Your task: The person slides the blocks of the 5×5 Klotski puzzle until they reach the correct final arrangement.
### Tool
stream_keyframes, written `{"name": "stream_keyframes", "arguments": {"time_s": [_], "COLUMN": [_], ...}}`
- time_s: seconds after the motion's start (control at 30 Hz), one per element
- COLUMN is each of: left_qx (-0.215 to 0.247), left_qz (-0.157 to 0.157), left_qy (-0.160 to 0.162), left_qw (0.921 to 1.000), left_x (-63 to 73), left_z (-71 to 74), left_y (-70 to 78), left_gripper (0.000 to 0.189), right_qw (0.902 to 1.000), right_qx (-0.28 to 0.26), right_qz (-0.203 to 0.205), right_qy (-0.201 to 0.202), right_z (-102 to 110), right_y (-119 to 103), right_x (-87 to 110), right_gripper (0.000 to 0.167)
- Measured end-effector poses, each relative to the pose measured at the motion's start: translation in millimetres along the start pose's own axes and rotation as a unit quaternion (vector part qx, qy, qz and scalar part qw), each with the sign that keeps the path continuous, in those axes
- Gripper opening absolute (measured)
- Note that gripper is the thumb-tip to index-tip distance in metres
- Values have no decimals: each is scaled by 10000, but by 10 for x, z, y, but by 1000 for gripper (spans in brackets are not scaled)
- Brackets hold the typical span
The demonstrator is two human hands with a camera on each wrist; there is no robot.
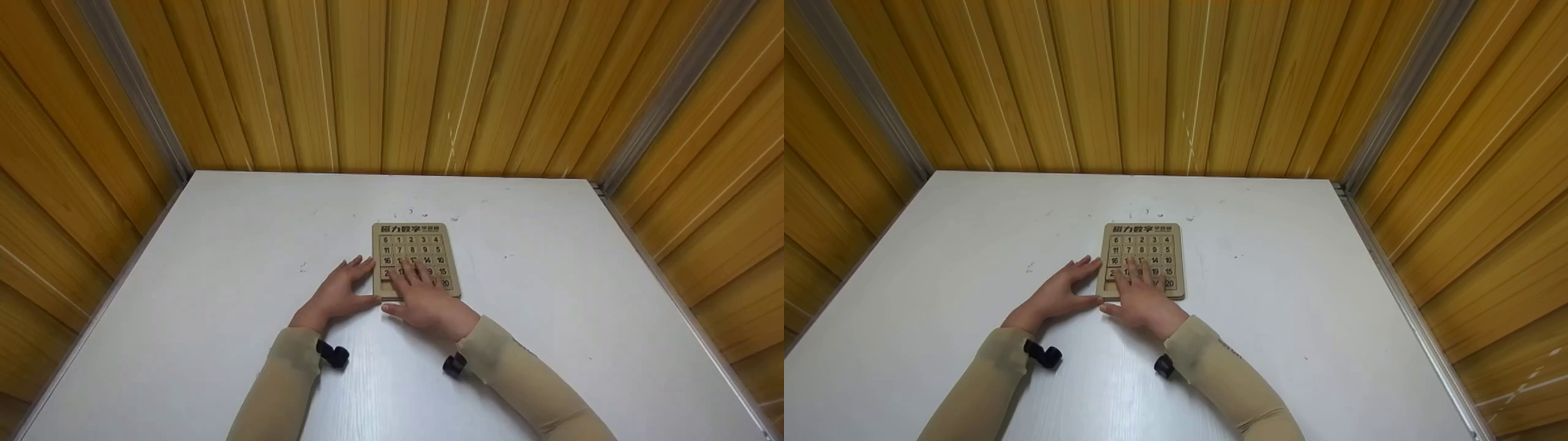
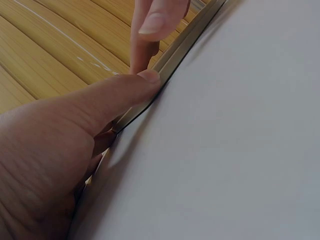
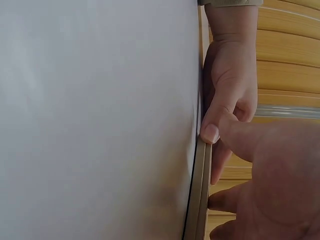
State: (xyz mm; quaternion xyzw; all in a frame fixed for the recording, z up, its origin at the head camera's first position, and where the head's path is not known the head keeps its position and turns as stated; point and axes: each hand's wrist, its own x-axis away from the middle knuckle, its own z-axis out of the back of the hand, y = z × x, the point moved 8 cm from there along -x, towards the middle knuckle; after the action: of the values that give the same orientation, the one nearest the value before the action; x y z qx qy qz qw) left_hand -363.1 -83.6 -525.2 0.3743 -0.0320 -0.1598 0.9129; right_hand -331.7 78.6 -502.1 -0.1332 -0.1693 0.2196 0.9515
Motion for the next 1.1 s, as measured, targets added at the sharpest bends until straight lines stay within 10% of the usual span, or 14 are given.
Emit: {"name": "stream_keyframes", "arguments": {"time_s": [0.67,1.1], "left_qx": [-75,-81], "left_qz": [9,67], "left_qy": [15,-24], "left_qw": [10000,9999], "left_x": [22,18], "left_z": [2,8], "left_y": [7,17], "left_gripper": [85,87], "right_qw": [9998,9994], "right_qx": [-8,-269], "right_qz": [73,-15], "right_qy": [-164,213], "right_z": [-28,126], "right_y": [-61,32], "right_x": [221,-174], "right_gripper": [84,85]}}
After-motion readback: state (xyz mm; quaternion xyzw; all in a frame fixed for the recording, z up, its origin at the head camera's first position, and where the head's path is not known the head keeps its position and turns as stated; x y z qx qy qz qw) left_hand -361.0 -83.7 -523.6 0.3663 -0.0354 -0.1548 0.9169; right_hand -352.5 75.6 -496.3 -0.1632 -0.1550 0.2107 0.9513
